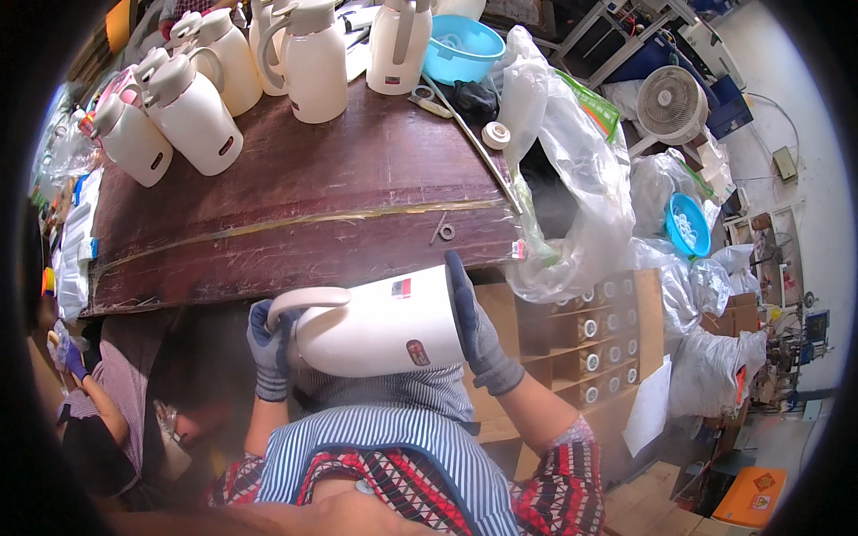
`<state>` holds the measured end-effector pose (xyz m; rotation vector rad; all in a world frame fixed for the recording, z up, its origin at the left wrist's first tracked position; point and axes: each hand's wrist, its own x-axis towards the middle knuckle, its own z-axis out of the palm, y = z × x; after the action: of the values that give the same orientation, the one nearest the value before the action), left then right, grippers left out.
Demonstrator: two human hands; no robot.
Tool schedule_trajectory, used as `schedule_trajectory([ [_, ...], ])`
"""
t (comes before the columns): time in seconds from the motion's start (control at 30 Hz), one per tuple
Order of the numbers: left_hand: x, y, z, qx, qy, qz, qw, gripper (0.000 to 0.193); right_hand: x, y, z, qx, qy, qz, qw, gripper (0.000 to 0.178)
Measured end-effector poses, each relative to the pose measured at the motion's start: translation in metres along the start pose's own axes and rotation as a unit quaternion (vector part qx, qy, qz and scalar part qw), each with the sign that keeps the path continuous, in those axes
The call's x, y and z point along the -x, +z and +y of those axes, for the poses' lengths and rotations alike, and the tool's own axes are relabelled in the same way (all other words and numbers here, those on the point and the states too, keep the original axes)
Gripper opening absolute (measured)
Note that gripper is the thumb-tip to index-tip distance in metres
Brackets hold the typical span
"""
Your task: The person assembles white thermos bottles at a workbench. They insert a black inner liner into the bottle, place a black lid on top, and tighten it by hand. The person repeats this process for multiple bottles, placing each completed unit on the table.
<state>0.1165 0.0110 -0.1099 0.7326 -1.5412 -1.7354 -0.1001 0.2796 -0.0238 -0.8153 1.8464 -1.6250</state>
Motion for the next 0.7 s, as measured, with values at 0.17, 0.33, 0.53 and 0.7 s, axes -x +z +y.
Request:
schedule_trajectory([
  [0.17, 0.016, -0.021, -0.029, 0.04, -0.011, 0.038, 0.998, 0.018, -0.008, 0.015, -0.042, -0.037, 0.047, -0.013, 0.998, 0.076],
  [0.33, 0.001, -0.011, -0.01, 0.192, -0.151, -0.047, 0.969, 0.016, -0.031, 0.005, -0.049, 0.284, -0.229, -0.073, 0.928, 0.096],
  [0.53, -0.004, 0.012, -0.022, 0.139, -0.124, -0.045, 0.981, 0.014, -0.04, 0.007, -0.064, 0.287, -0.272, -0.187, 0.899, 0.097],
  [0.7, 0.017, 0.018, -0.049, 0.049, -0.134, -0.007, 0.99, 0.017, -0.034, 0.0, -0.025, 0.16, -0.014, -0.04, 0.986, 0.072],
])
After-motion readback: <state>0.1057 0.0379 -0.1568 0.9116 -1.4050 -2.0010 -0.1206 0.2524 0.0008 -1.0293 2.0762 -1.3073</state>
